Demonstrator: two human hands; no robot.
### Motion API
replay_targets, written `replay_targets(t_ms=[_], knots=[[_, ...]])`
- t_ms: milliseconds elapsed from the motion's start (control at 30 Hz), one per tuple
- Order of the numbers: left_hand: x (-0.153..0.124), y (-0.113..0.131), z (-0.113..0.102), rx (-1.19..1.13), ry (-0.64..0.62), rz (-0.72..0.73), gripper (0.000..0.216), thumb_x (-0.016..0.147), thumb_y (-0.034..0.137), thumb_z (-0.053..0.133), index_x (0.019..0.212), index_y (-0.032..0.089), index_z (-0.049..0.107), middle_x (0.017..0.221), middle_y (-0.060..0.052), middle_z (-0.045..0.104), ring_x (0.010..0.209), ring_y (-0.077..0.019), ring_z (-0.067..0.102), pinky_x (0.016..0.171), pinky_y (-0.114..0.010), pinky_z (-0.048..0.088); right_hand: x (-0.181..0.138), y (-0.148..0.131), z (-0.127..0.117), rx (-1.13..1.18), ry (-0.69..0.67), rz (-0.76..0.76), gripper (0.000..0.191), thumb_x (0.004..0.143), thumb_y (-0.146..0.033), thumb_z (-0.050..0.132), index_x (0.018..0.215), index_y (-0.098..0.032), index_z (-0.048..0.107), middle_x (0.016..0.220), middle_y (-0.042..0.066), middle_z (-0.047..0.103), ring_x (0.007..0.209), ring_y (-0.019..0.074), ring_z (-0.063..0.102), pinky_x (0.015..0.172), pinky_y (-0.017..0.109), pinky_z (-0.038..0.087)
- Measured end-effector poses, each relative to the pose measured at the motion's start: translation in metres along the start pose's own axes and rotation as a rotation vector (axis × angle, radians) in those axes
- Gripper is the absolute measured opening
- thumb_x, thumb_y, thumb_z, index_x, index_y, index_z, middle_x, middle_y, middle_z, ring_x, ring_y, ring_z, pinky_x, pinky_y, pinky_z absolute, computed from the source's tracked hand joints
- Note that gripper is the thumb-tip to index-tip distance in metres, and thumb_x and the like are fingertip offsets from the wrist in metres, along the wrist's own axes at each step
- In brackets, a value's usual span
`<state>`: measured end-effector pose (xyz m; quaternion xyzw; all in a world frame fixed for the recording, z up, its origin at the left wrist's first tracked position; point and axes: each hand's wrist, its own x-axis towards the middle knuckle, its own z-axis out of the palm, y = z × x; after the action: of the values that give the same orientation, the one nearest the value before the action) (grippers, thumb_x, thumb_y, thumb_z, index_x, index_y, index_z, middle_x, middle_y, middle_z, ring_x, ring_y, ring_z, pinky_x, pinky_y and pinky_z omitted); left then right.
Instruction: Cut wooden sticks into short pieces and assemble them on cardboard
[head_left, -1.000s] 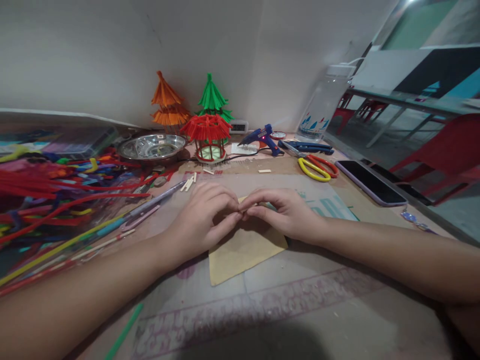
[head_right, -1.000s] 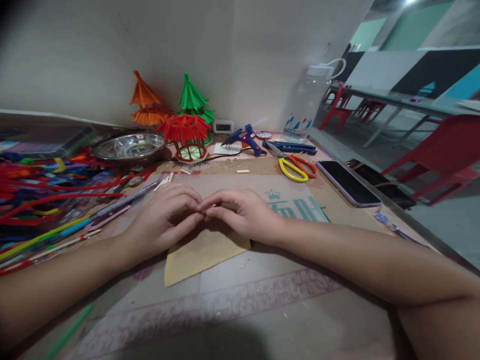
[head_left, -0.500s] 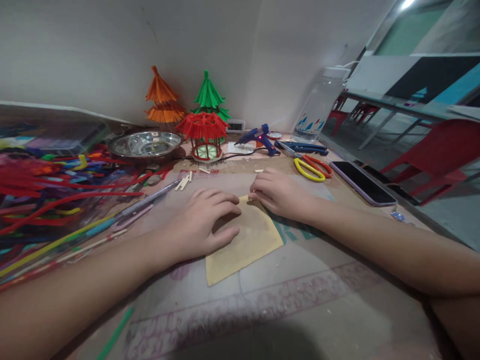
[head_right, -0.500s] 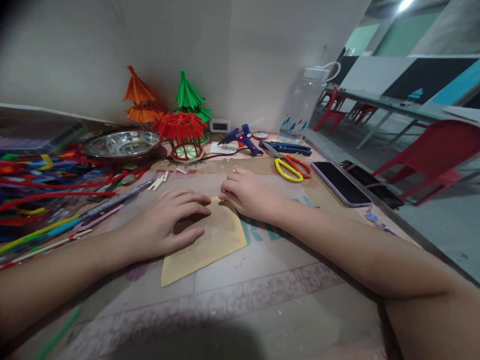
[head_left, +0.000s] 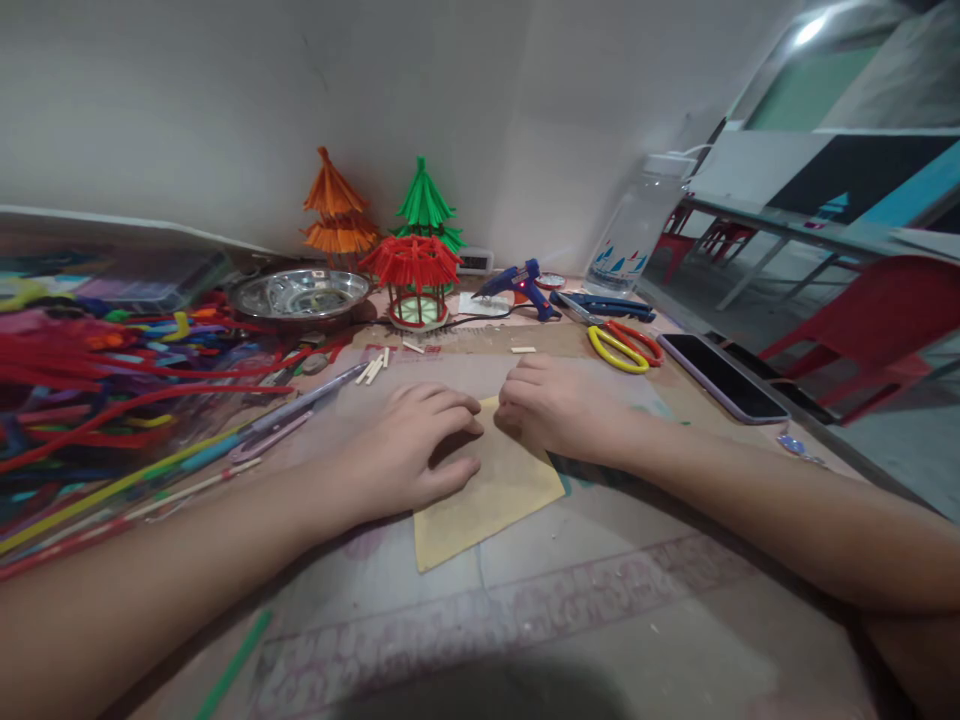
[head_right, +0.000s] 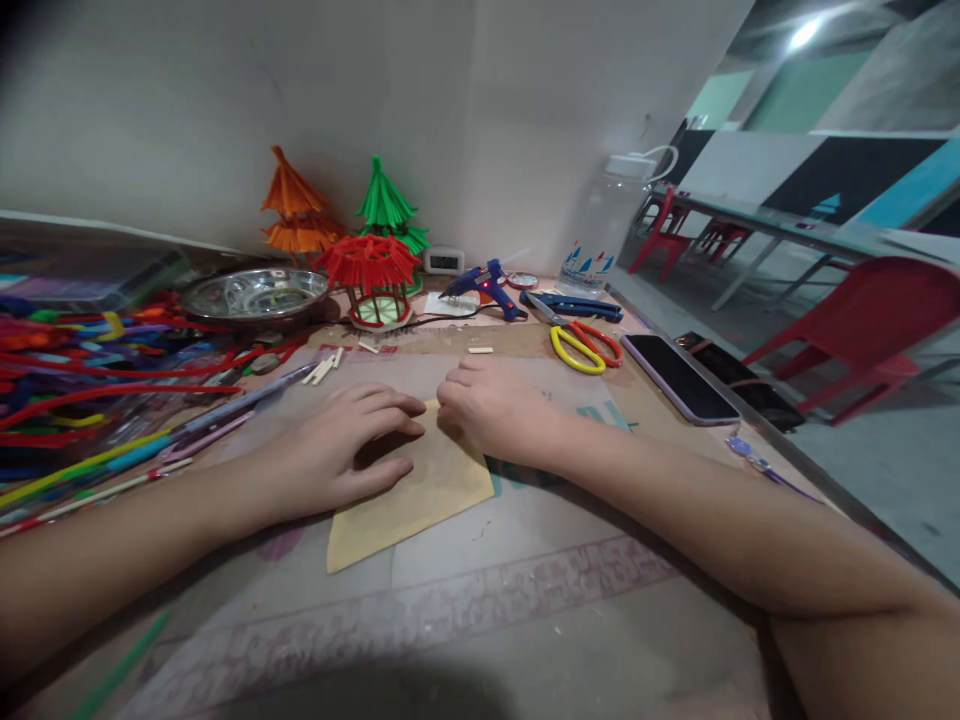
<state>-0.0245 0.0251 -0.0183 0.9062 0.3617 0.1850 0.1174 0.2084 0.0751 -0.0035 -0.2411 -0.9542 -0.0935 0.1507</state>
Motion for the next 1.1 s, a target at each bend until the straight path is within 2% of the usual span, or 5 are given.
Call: replay_targets(t_ms=[433,633,733,867,1100], knots=[[0.0,-0.001,0.001,0.002,0.005,-0.005,0.026,0.09,0.038,0.062,0.108,0.021,0.07,0.125,-0.009,0.067,0.119,-0.0305,0.058,0.104,-0.05,0.043,0.0,-0.003,-0.001,0.13,-0.015,0.098,0.021,0.098,-0.022,0.051,0.082,-0.017,0.063,0.078,0.008,0.065,0.078,0.0211,0.052,0.074,0.034,0.039],[0.0,-0.001,-0.001,0.006,-0.041,-0.023,0.033,0.092,0.045,0.06,0.114,0.021,0.069,0.133,-0.009,0.064,0.125,-0.0302,0.055,0.107,-0.05,0.041,-0.001,0.009,0.011,0.299,0.002,0.278,0.016,0.094,-0.024,0.063,0.08,-0.017,0.065,0.078,0.006,0.068,0.08,0.0198,0.055,0.074,0.031,0.04],[-0.001,-0.001,-0.002,0.008,-0.056,-0.033,0.042,0.091,0.057,0.061,0.114,0.022,0.068,0.139,-0.009,0.062,0.128,-0.0326,0.052,0.107,-0.052,0.04,-0.003,0.009,0.009,0.285,0.008,0.234,0.015,0.094,-0.021,0.062,0.08,-0.017,0.066,0.078,0.006,0.069,0.081,0.0203,0.055,0.075,0.032,0.04],[0.0,0.001,-0.003,0.014,-0.071,-0.044,0.042,0.09,0.056,0.063,0.113,0.022,0.068,0.139,-0.01,0.062,0.129,-0.0334,0.052,0.108,-0.052,0.039,-0.005,0.005,0.004,0.301,-0.011,0.16,0.017,0.096,-0.02,0.057,0.084,-0.016,0.068,0.08,0.008,0.07,0.08,0.0203,0.056,0.075,0.033,0.042],[0.001,0.004,-0.005,0.008,-0.079,-0.059,0.04,0.089,0.054,0.063,0.111,0.021,0.069,0.137,-0.009,0.063,0.128,-0.0322,0.052,0.109,-0.052,0.039,-0.001,0.004,0.007,0.248,-0.014,0.229,0.014,0.093,-0.021,0.063,0.08,-0.017,0.067,0.078,0.007,0.069,0.083,0.0208,0.058,0.079,0.034,0.043]])
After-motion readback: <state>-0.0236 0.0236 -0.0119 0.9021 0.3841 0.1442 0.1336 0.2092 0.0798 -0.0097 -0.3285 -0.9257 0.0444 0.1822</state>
